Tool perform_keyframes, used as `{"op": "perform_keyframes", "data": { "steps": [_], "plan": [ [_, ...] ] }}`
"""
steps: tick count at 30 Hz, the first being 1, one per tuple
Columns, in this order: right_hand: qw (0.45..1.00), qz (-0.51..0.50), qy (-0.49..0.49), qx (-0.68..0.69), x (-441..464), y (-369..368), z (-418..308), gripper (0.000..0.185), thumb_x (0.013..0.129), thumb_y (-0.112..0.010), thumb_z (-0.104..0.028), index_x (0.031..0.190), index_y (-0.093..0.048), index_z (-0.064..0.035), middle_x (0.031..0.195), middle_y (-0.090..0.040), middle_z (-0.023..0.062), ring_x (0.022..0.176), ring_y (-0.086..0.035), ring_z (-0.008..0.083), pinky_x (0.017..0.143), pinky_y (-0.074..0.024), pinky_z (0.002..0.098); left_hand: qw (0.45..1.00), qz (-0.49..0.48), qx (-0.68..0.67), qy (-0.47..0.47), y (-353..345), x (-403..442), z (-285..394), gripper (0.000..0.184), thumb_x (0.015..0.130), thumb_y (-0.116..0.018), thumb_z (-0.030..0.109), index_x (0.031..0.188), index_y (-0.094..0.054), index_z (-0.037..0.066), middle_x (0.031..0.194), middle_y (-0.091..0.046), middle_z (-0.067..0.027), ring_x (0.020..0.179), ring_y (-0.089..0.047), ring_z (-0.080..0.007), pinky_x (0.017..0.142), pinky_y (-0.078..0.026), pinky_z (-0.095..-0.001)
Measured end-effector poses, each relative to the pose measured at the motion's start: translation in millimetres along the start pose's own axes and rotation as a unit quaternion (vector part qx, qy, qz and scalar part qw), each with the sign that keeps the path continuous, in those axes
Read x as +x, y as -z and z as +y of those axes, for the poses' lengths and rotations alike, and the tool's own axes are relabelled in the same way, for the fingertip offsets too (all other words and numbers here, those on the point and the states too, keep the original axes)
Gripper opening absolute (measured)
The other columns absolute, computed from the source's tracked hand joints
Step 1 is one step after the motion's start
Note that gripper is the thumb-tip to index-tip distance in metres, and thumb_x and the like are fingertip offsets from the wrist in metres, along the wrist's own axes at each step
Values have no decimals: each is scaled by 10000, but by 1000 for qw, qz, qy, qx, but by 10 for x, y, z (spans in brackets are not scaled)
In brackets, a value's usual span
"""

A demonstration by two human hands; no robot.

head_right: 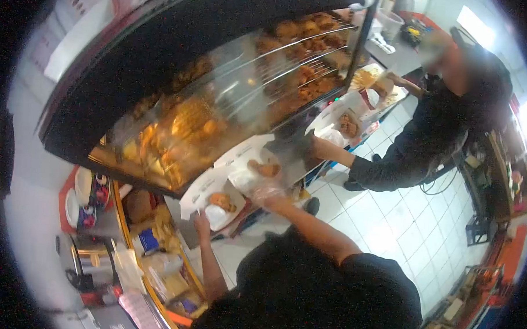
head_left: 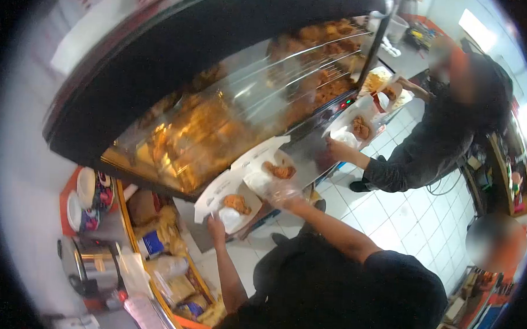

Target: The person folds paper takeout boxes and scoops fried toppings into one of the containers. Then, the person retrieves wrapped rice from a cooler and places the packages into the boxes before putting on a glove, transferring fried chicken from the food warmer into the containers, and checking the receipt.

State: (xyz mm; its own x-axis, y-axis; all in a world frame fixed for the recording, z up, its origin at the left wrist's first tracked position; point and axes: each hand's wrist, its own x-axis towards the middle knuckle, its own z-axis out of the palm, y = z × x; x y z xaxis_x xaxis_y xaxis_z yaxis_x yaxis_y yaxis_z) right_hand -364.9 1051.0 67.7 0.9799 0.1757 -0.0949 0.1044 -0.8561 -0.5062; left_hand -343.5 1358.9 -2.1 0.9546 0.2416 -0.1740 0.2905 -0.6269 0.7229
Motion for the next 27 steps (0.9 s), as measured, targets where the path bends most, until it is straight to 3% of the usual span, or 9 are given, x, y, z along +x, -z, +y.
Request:
{"op": "perform_keyframes", "data": {
  "steps": [2, 4, 8, 11, 14, 17, 25, 26, 27],
  "plan": [
    [989, 95, 102, -42, 123, -710, 271, 254, 802, -590, -244, 1001, -677, -114, 1040, -666, 80, 968, -617, 238, 853, -479, 364, 999, 4, 34, -24, -43, 10, -51, 444, 962, -394, 320, 1010, -584, -78, 1020, -580, -302, 1002, -528, -454, 862, -397, -470],
    [998, 11, -13, -62, 300, -600, 20, 186, 760, -603, -226, 866, -705, -113, 909, -684, 61, 827, -648, 238, 720, -516, 386, 997, 63, -21, -36, -119, -64, -98, 454, 967, -378, 321, 1006, -570, -88, 989, -576, -307, 975, -524, -456, 859, -388, -474],
    [991, -94, -1, -93, 382, -787, 124, 342, 765, -598, -249, 1061, -644, -84, 913, -686, 125, 871, -655, 258, 737, -515, 381, 985, 136, -87, -59, -180, -267, -94, 458, 967, -402, 315, 980, -572, -110, 991, -570, -323, 931, -530, -441, 819, -384, -475],
    [957, -230, 56, -166, 202, -347, -84, 318, 783, -590, -195, 1062, -627, -48, 917, -675, 94, 894, -640, 234, 768, -508, 343, 1000, 16, 7, -1, 104, -657, 445, 443, 967, -428, 304, 1019, -581, -108, 1005, -607, -279, 886, -571, -398, 798, -428, -441],
    [974, -164, 34, -155, 297, -519, 49, 311, 787, -582, -194, 1063, -625, -58, 893, -668, 83, 852, -637, 224, 734, -509, 347, 991, 102, -54, -71, -215, -726, 130, 458, 966, -434, 310, 1010, -584, -120, 996, -619, -262, 886, -579, -367, 811, -434, -428],
    [990, -77, 35, -112, 301, -624, 277, 304, 792, -574, -192, 1065, -623, -68, 869, -660, 71, 811, -635, 215, 700, -509, 350, 988, 80, -131, 8, -261, -932, 208, 471, 967, -434, 311, 1032, -566, -136, 1004, -615, -250, 890, -584, -346, 828, -438, -411],
    [945, 235, 221, 61, 153, -844, 1214, 288, 803, -552, -189, 1067, -617, -96, 805, -641, 40, 702, -628, 189, 610, -510, 360, 941, 33, -334, 47, -935, -1409, 578, 384, 987, -405, 293, 1068, -469, -77, 1027, -504, -152, 992, -519, -240, 856, -447, -371],
    [934, 258, 238, 67, 207, -855, 1321, 286, 804, -549, -188, 1068, -616, -99, 797, -638, 36, 688, -627, 186, 599, -510, 361, 952, 73, -295, 44, -1102, -1405, 514, 370, 986, -415, 287, 1069, -458, -72, 1015, -502, -149, 973, -523, -243, 854, -450, -368],
    [970, 142, 198, 6, 130, -486, 1272, 289, 829, -536, -174, 1094, -598, -79, 874, -629, 50, 787, -615, 201, 693, -498, 351, 952, 83, -291, 43, -1170, -1476, 553, 370, 986, -415, 287, 1069, -458, -72, 1015, -502, -149, 973, -523, -243, 854, -450, -368]
  ]
}}
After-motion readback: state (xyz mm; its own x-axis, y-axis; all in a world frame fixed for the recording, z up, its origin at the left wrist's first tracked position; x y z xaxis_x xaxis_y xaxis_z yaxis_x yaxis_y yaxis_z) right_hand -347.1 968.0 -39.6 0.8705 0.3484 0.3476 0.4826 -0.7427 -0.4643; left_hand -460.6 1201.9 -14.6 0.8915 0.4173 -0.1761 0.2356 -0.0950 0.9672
